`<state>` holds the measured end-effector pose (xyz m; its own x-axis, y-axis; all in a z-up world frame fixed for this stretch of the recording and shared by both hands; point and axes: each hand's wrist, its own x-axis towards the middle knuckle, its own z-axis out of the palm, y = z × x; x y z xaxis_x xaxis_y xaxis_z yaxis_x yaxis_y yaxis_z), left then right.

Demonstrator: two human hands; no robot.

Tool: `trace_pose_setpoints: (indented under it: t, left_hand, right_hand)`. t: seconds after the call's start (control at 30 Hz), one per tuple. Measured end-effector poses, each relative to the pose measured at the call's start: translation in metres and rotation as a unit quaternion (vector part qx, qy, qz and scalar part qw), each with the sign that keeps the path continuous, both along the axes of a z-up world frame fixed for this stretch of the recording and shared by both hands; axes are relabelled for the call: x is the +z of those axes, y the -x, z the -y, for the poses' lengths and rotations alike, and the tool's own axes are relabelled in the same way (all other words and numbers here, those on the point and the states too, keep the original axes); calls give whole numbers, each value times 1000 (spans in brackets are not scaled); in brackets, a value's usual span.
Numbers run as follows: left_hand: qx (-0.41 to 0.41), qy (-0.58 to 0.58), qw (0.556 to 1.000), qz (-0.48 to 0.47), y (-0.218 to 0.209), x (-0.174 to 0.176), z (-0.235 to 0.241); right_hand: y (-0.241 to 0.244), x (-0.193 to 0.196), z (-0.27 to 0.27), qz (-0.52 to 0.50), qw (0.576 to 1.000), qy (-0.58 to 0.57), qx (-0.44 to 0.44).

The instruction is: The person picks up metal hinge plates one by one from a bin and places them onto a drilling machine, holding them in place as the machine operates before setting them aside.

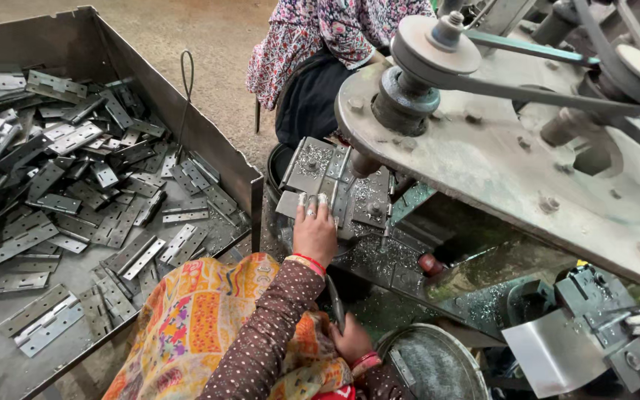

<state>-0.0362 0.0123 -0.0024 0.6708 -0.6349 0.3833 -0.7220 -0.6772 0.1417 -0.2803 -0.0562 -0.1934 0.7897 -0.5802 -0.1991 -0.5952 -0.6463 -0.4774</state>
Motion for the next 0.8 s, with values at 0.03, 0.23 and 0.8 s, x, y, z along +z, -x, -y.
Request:
trace_pose_setpoints:
  t: [0.03,0.23,0.8]
  left_hand:
    - [-5,3,1000,-13,0,0,-4]
    - [-14,89,995,38,3,9,-18]
    - [-15,55,998,23,0,6,-14]
  right_hand:
    - [4,-8,-8,47,999,10,12]
    - [0,-3,1,-63,998,3,0]
    - [7,-3,-1,-10,1000,20,8]
